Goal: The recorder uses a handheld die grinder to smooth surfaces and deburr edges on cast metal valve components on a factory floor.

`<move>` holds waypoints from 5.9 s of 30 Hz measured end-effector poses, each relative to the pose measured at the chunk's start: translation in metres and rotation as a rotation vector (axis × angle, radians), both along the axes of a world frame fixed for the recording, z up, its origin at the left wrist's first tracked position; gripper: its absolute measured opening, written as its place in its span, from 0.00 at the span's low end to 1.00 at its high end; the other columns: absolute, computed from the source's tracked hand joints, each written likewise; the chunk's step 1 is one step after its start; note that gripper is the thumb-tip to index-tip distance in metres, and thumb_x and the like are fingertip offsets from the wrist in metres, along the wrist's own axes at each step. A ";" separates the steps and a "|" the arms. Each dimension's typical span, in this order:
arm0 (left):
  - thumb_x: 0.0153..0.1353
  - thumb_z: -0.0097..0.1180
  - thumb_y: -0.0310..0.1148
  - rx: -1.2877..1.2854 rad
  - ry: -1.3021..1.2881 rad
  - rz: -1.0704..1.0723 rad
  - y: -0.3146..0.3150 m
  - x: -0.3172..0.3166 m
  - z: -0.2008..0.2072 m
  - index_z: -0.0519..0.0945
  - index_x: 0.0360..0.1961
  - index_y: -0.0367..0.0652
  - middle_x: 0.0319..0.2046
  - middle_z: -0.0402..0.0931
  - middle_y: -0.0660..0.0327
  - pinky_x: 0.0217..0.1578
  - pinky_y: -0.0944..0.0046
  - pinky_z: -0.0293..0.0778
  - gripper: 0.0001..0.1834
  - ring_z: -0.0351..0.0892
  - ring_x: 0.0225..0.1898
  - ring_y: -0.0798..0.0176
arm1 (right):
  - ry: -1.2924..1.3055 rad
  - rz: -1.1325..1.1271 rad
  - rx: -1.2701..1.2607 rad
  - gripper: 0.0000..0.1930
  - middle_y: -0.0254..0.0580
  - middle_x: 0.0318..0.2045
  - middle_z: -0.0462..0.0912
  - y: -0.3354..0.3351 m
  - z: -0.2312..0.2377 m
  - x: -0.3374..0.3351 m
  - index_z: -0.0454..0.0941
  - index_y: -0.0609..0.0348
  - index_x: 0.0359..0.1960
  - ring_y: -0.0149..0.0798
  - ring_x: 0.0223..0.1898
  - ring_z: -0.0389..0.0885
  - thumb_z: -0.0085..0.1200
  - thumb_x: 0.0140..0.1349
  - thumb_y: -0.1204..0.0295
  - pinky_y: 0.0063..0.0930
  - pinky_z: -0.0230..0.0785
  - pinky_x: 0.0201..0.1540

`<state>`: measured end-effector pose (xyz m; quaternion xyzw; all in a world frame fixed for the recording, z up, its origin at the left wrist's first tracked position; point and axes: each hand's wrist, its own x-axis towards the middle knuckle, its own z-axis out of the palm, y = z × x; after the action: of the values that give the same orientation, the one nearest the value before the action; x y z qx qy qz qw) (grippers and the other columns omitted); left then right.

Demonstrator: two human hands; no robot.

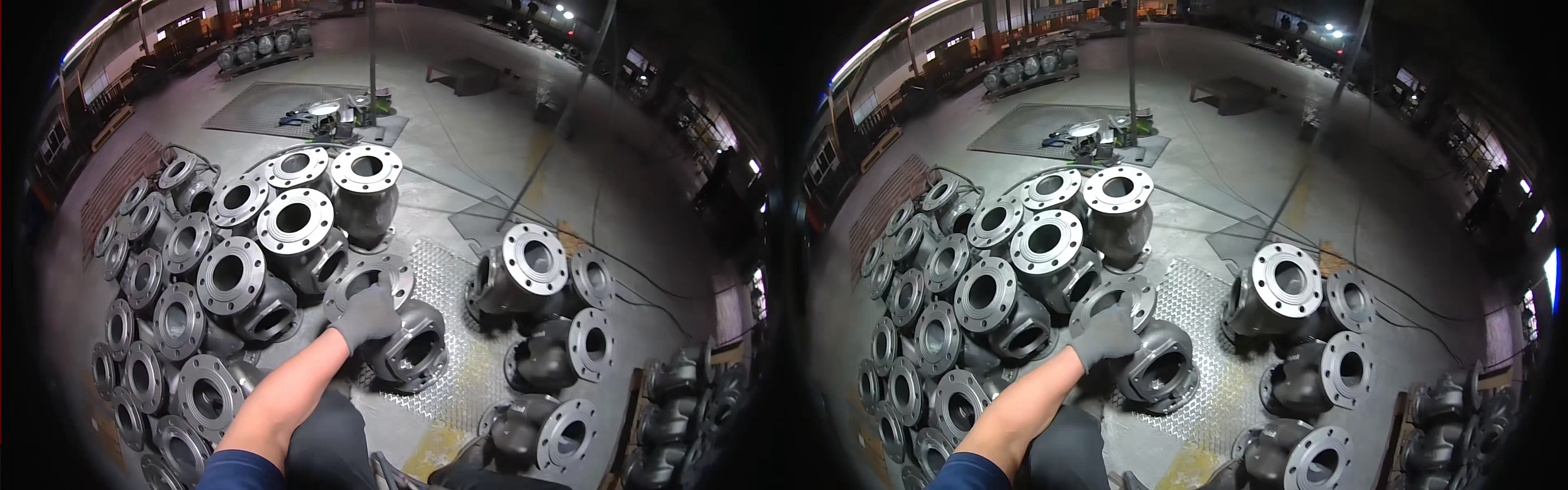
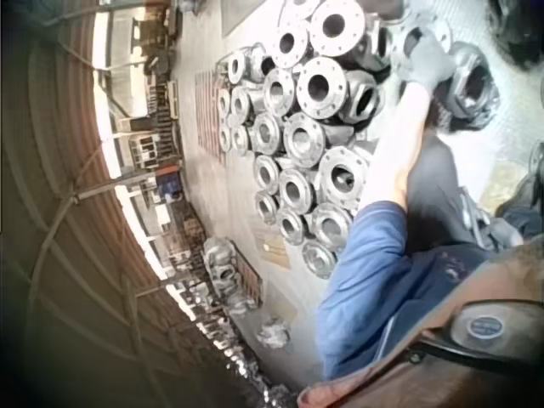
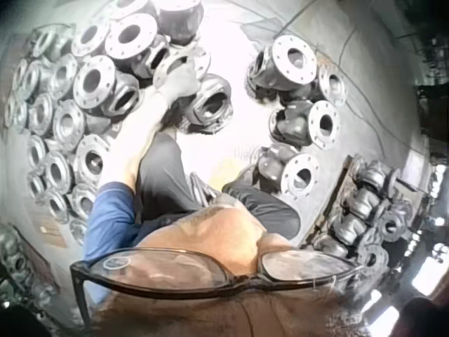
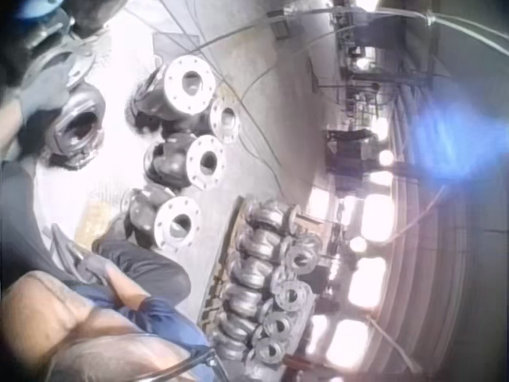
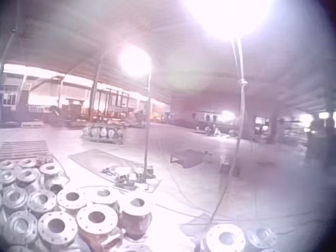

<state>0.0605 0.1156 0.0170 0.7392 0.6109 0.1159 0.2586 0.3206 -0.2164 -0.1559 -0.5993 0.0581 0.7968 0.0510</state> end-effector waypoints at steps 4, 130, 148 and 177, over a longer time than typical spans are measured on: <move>0.57 0.63 0.43 -0.121 0.111 0.066 -0.027 -0.007 0.018 0.67 0.65 0.22 0.47 0.85 0.32 0.54 0.46 0.82 0.42 0.88 0.51 0.34 | -0.263 0.196 0.269 0.13 0.50 0.32 0.90 -0.053 0.030 0.020 0.86 0.68 0.50 0.44 0.28 0.89 0.55 0.70 0.75 0.36 0.82 0.29; 0.43 0.70 0.31 0.039 0.243 -0.101 -0.159 -0.179 -0.008 0.57 0.68 0.10 0.40 0.84 0.36 0.51 0.47 0.81 0.54 0.87 0.44 0.38 | -0.789 -0.330 1.246 0.13 0.44 0.39 0.86 0.075 0.219 -0.040 0.78 0.71 0.56 0.22 0.24 0.69 0.51 0.76 0.76 0.18 0.62 0.27; 0.49 0.77 0.48 0.115 0.285 0.358 -0.152 -0.156 -0.024 0.67 0.60 0.25 0.48 0.83 0.29 0.55 0.42 0.79 0.48 0.85 0.53 0.31 | -0.562 -0.612 1.322 0.15 0.52 0.44 0.89 0.042 0.244 -0.002 0.78 0.72 0.56 0.23 0.23 0.76 0.52 0.71 0.78 0.20 0.70 0.27; 0.68 0.60 0.28 -0.759 -1.073 -0.198 -0.184 0.093 0.083 0.75 0.66 0.33 0.32 0.75 0.66 0.27 0.72 0.75 0.26 0.78 0.28 0.73 | -1.124 0.257 1.870 0.20 0.49 0.47 0.88 0.083 0.287 0.072 0.82 0.61 0.59 0.40 0.48 0.87 0.62 0.73 0.61 0.35 0.78 0.53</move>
<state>0.1531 -0.0682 0.0996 0.4894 0.3249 0.2205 0.7787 0.3921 -0.1333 0.1306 -0.6033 -0.6631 0.1388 0.4208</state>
